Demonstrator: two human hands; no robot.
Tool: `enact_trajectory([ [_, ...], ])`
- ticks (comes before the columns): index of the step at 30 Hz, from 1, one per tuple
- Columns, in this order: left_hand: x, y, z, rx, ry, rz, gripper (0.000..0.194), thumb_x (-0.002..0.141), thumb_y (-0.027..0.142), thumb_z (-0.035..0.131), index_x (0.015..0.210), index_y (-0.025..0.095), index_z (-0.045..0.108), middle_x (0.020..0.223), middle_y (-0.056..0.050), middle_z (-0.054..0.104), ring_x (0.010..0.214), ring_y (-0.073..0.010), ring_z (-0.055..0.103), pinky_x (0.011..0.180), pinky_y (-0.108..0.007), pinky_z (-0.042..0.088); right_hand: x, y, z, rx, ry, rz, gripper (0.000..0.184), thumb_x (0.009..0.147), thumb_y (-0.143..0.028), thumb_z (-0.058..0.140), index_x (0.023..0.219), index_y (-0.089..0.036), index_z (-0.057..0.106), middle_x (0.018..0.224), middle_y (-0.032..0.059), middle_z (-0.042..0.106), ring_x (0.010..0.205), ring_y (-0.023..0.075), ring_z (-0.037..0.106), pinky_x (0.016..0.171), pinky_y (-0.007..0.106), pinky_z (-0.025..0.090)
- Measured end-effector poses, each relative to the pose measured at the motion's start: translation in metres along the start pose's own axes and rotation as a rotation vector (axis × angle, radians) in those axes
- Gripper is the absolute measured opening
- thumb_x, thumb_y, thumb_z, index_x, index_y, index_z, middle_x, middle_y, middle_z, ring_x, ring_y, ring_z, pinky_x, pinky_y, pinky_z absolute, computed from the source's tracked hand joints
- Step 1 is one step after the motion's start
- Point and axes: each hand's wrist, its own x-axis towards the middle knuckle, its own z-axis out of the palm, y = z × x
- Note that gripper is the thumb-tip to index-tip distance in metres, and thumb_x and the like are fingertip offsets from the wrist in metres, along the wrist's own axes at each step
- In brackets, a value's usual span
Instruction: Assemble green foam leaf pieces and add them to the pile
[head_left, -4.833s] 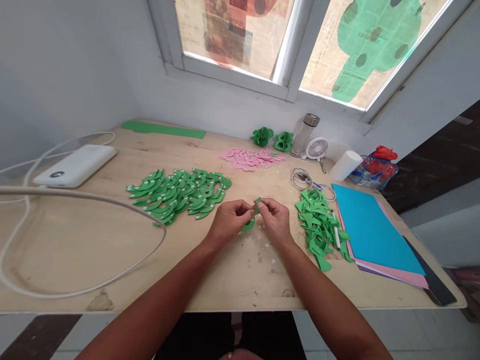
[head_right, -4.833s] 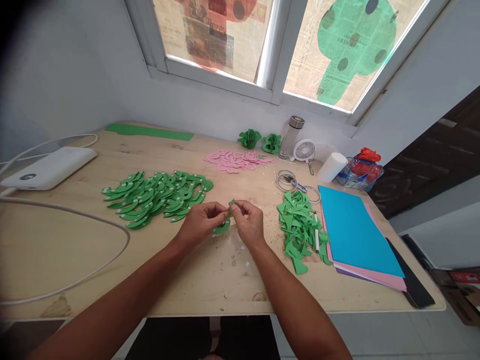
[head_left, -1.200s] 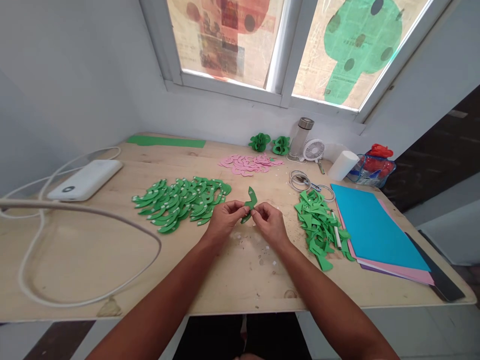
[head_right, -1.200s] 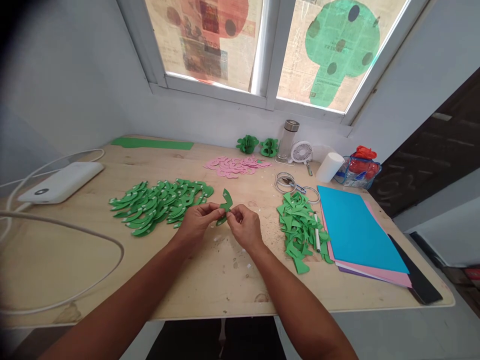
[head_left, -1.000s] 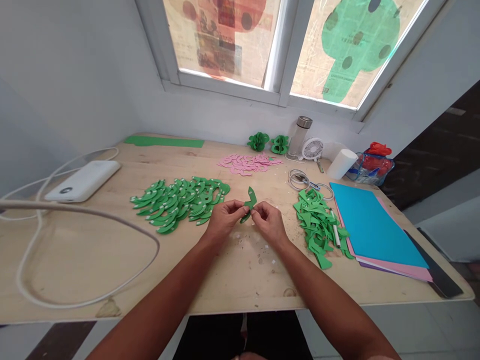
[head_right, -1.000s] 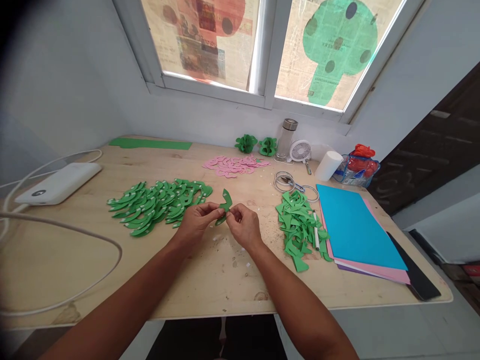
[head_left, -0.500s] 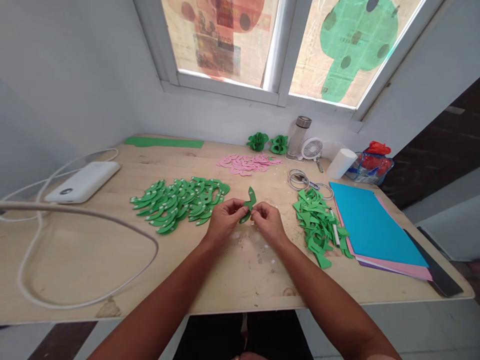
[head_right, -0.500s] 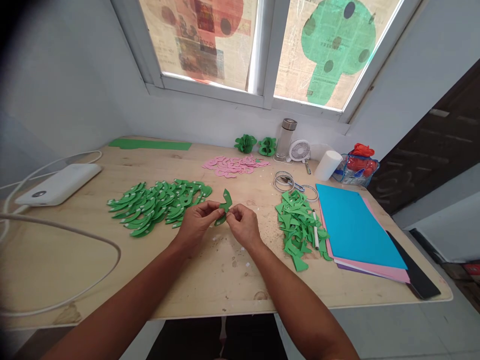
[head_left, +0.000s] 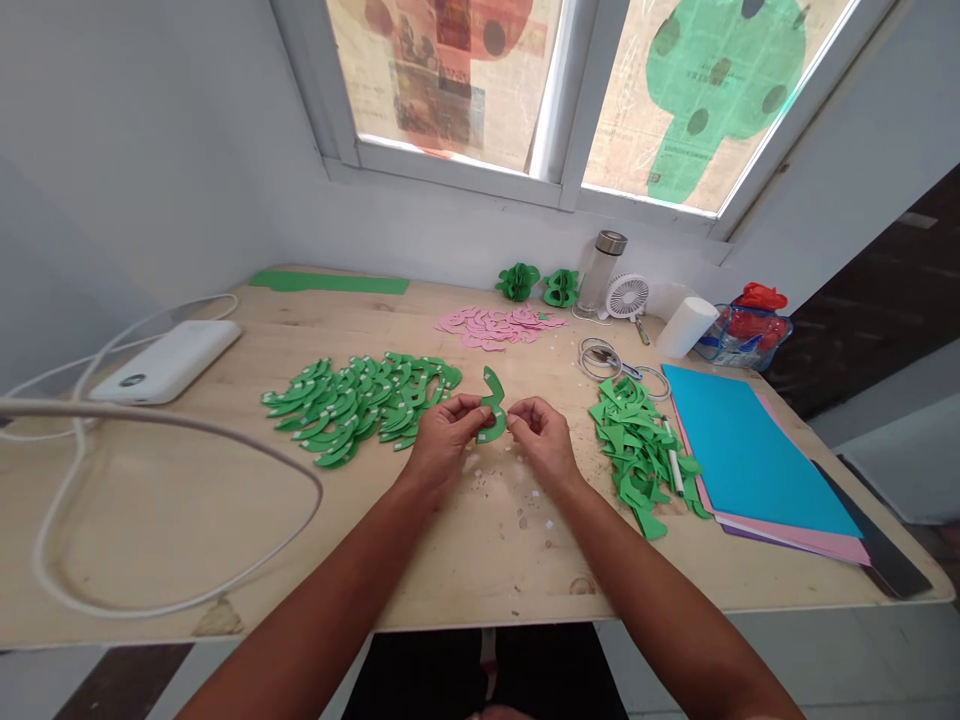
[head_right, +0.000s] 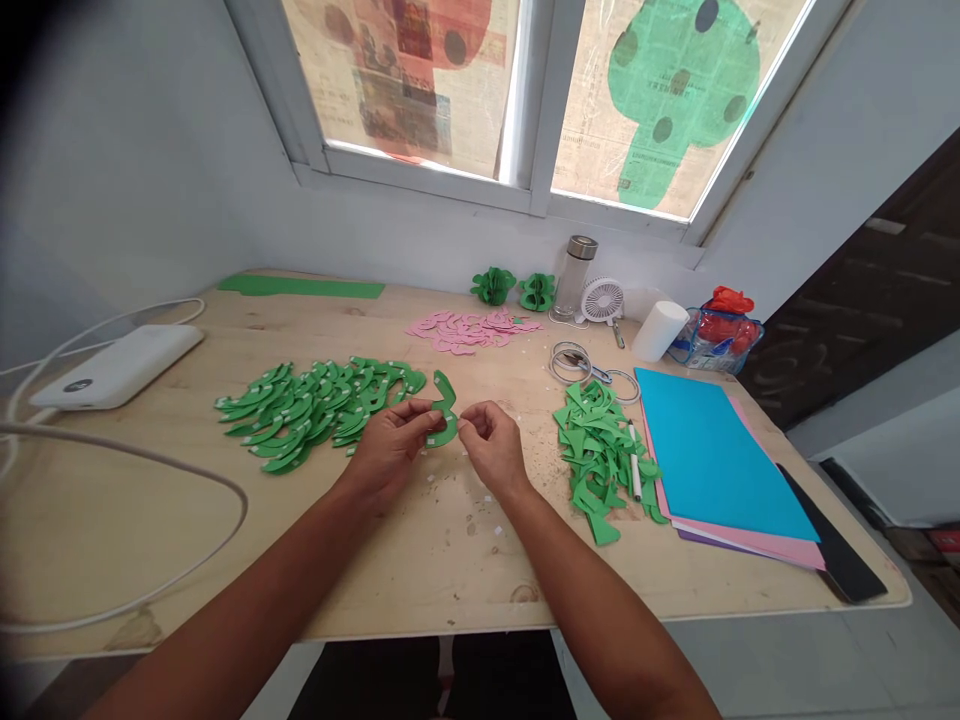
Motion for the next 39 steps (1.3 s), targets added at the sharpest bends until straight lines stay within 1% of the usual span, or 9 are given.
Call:
enact_trajectory([
  [4, -0.002, 0.001, 0.001, 0.006, -0.041, -0.02, 0.026, 0.051, 0.026, 0.077, 0.068, 0.013, 0.061, 0.061, 0.0, 0.061, 0.059, -0.0119, 0.056, 0.058, -0.024, 0.042, 0.001, -0.001, -0.001, -0.039, -0.03, -0.019, 0.01, 0.067, -0.026, 0.056, 0.072, -0.017, 0.057, 0.064, -0.0006, 0.057, 0.057, 0.0114, 0.05, 0.051, 0.021, 0.039],
  [8, -0.002, 0.001, 0.001, 0.025, -0.06, -0.038, 0.025, 0.052, 0.028, 0.076, 0.067, 0.013, 0.062, 0.061, -0.001, 0.061, 0.059, -0.0123, 0.056, 0.057, -0.024, 0.042, 0.002, 0.001, -0.001, 0.026, -0.069, 0.033, 0.009, 0.066, -0.026, 0.056, 0.067, -0.017, 0.056, 0.06, -0.0022, 0.054, 0.053, 0.0106, 0.048, 0.049, 0.021, 0.037],
  [21, -0.003, -0.001, 0.001, 0.118, -0.071, -0.006, 0.026, 0.055, 0.03, 0.074, 0.071, 0.014, 0.062, 0.062, -0.001, 0.062, 0.059, -0.013, 0.056, 0.058, -0.024, 0.041, 0.002, 0.002, -0.001, 0.107, -0.08, 0.066, 0.01, 0.064, -0.026, 0.059, 0.064, -0.017, 0.055, 0.057, -0.0036, 0.053, 0.05, 0.0092, 0.046, 0.047, 0.021, 0.034],
  [23, -0.005, 0.0, 0.001, 0.206, -0.017, 0.096, 0.029, 0.059, 0.032, 0.072, 0.08, 0.015, 0.064, 0.066, -0.001, 0.062, 0.061, -0.0147, 0.057, 0.06, -0.026, 0.043, 0.003, 0.003, -0.001, 0.097, -0.056, 0.059, 0.01, 0.064, -0.026, 0.059, 0.062, -0.017, 0.055, 0.056, -0.0037, 0.053, 0.049, 0.0092, 0.045, 0.047, 0.021, 0.034],
  [25, -0.008, 0.001, 0.001, 0.367, 0.085, 0.292, 0.027, 0.064, 0.032, 0.068, 0.086, 0.017, 0.064, 0.071, -0.002, 0.063, 0.066, -0.0159, 0.058, 0.065, -0.028, 0.044, 0.003, 0.003, -0.001, 0.08, -0.02, 0.056, 0.011, 0.064, -0.027, 0.059, 0.062, -0.017, 0.055, 0.055, -0.0037, 0.053, 0.049, 0.0091, 0.045, 0.046, 0.021, 0.034],
  [27, -0.011, 0.002, 0.001, 0.579, 0.136, 0.519, 0.015, 0.07, 0.029, 0.063, 0.081, 0.019, 0.066, 0.076, -0.003, 0.064, 0.072, -0.0176, 0.058, 0.071, -0.029, 0.044, 0.004, 0.004, -0.002, 0.066, 0.016, 0.061, 0.012, 0.064, -0.028, 0.059, 0.063, -0.017, 0.055, 0.055, -0.0038, 0.052, 0.048, 0.0089, 0.044, 0.045, 0.02, 0.033],
  [30, -0.014, 0.001, 0.002, 0.831, 0.028, 0.742, 0.009, 0.076, 0.024, 0.057, 0.075, 0.021, 0.066, 0.078, -0.005, 0.065, 0.08, -0.0203, 0.058, 0.076, -0.032, 0.044, 0.004, 0.004, -0.002, 0.055, 0.045, 0.053, 0.014, 0.064, -0.03, 0.059, 0.063, -0.017, 0.056, 0.056, -0.0034, 0.053, 0.049, 0.0093, 0.045, 0.046, 0.021, 0.034],
  [34, -0.012, -0.007, 0.002, 0.989, -0.072, 0.867, 0.013, 0.078, 0.021, 0.055, 0.081, 0.02, 0.067, 0.08, -0.008, 0.065, 0.081, -0.0221, 0.057, 0.076, -0.035, 0.043, 0.003, 0.003, -0.002, 0.035, 0.048, 0.005, 0.014, 0.065, -0.03, 0.059, 0.065, -0.017, 0.056, 0.059, -0.0019, 0.057, 0.053, 0.0107, 0.049, 0.05, 0.022, 0.038],
  [39, -0.009, -0.011, 0.0, 1.025, -0.058, 0.892, 0.014, 0.079, 0.02, 0.054, 0.082, 0.02, 0.067, 0.08, -0.008, 0.066, 0.08, -0.0226, 0.057, 0.076, -0.036, 0.043, 0.001, 0.004, -0.002, -0.041, 0.056, -0.032, 0.013, 0.068, -0.03, 0.059, 0.07, -0.017, 0.058, 0.062, -0.0008, 0.059, 0.055, 0.0115, 0.05, 0.052, 0.022, 0.04],
])
